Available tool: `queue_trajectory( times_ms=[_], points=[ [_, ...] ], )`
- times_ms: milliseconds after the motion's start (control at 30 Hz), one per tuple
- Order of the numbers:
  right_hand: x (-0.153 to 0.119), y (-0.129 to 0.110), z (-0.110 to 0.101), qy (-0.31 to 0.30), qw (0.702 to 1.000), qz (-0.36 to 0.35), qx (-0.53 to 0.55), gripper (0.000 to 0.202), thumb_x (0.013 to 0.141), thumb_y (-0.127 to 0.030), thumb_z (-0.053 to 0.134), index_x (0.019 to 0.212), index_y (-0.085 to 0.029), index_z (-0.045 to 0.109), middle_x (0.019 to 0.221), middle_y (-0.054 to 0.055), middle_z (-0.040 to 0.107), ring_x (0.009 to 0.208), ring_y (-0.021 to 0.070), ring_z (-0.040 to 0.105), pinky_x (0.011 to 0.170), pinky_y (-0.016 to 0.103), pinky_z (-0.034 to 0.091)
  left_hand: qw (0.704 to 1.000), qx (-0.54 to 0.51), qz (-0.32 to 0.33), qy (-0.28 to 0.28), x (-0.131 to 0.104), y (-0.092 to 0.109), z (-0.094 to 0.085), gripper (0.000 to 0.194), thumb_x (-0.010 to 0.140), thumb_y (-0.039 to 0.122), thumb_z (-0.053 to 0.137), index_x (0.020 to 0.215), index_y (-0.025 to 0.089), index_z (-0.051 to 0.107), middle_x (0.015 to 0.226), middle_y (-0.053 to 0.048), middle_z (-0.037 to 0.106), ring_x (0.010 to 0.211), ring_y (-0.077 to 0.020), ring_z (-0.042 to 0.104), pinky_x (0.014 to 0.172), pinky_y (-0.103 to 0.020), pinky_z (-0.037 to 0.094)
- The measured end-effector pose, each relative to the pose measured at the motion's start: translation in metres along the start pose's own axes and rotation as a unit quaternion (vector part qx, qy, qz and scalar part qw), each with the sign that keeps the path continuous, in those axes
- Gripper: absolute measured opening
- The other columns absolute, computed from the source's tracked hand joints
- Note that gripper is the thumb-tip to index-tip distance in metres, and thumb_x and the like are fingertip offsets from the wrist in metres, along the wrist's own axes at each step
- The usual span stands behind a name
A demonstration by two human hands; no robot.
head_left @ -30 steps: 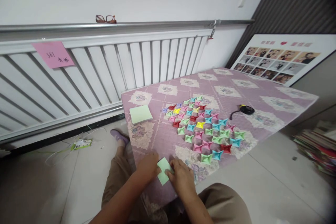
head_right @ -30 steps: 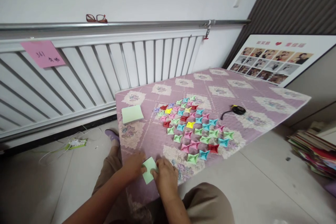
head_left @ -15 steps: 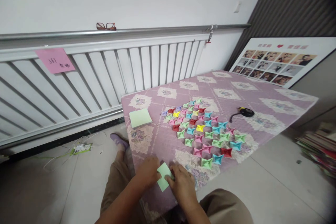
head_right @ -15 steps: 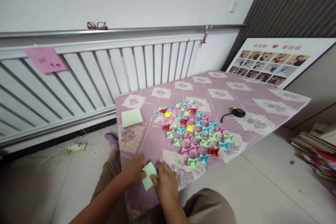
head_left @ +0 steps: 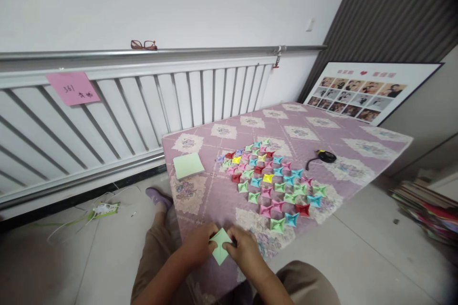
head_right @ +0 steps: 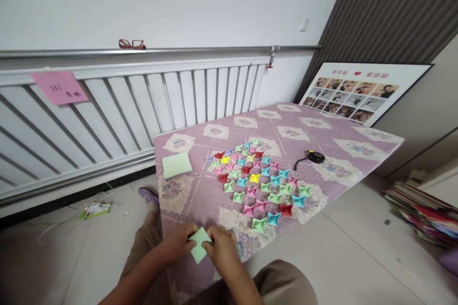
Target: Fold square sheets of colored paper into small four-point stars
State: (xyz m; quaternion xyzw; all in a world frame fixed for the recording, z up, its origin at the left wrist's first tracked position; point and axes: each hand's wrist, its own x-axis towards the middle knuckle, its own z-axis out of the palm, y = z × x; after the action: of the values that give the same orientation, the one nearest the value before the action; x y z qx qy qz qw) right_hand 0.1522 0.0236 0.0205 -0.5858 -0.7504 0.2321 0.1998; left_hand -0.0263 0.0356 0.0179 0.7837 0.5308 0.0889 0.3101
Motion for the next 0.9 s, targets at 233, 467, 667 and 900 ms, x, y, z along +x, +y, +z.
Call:
queue_trajectory(
  times_ms=[233, 467, 667, 900],
  points=[
    [0.008, -0.007, -0.018, -0.016, 0.994, -0.105, -0.014, 0.011, 0.081, -0.018, 0.057, 0.072, -0.023, 0.061, 0.076, -0.002, 0.062, 0.081, 0.0156, 0.055, 0.077, 0.028, 0.033, 0.998, 0.004, 0.044, 0.049, -0.013, 0.014, -0.022, 0.016, 0.081, 0.011, 0.048, 0.092, 0.020, 0.055, 0.094, -0.001, 0.060, 0.089, -0.0158, 0.054, 0.079, -0.026, 0.040],
    [0.004, -0.005, -0.010, 0.097, 0.953, -0.231, -0.170, 0.006, 0.083, -0.019, 0.060, 0.078, -0.021, 0.061, 0.076, 0.001, 0.058, 0.080, 0.0182, 0.048, 0.084, 0.035, 0.031, 0.966, 0.218, 0.077, 0.115, -0.016, 0.008, -0.009, 0.011, 0.092, 0.020, 0.047, 0.088, 0.020, 0.057, 0.091, -0.004, 0.058, 0.088, -0.0206, 0.052, 0.078, -0.033, 0.040],
    [-0.014, 0.008, 0.011, 0.086, 0.946, -0.248, -0.192, 0.008, 0.085, -0.015, 0.058, 0.082, -0.022, 0.061, 0.080, 0.000, 0.060, 0.082, 0.0177, 0.049, 0.088, 0.036, 0.031, 0.953, 0.249, 0.116, 0.125, -0.025, -0.006, 0.026, 0.013, 0.093, 0.022, 0.047, 0.084, 0.020, 0.056, 0.086, -0.005, 0.056, 0.084, -0.0208, 0.049, 0.073, -0.034, 0.039],
    [-0.020, 0.014, 0.018, 0.048, 0.969, -0.194, -0.147, 0.009, 0.082, -0.016, 0.061, 0.077, -0.024, 0.061, 0.078, 0.000, 0.061, 0.082, 0.0178, 0.051, 0.084, 0.033, 0.033, 0.972, 0.209, 0.068, 0.088, -0.035, -0.001, 0.027, 0.012, 0.091, 0.024, 0.050, 0.085, 0.021, 0.060, 0.090, -0.004, 0.058, 0.088, -0.0207, 0.049, 0.075, -0.034, 0.037]
  ],
)
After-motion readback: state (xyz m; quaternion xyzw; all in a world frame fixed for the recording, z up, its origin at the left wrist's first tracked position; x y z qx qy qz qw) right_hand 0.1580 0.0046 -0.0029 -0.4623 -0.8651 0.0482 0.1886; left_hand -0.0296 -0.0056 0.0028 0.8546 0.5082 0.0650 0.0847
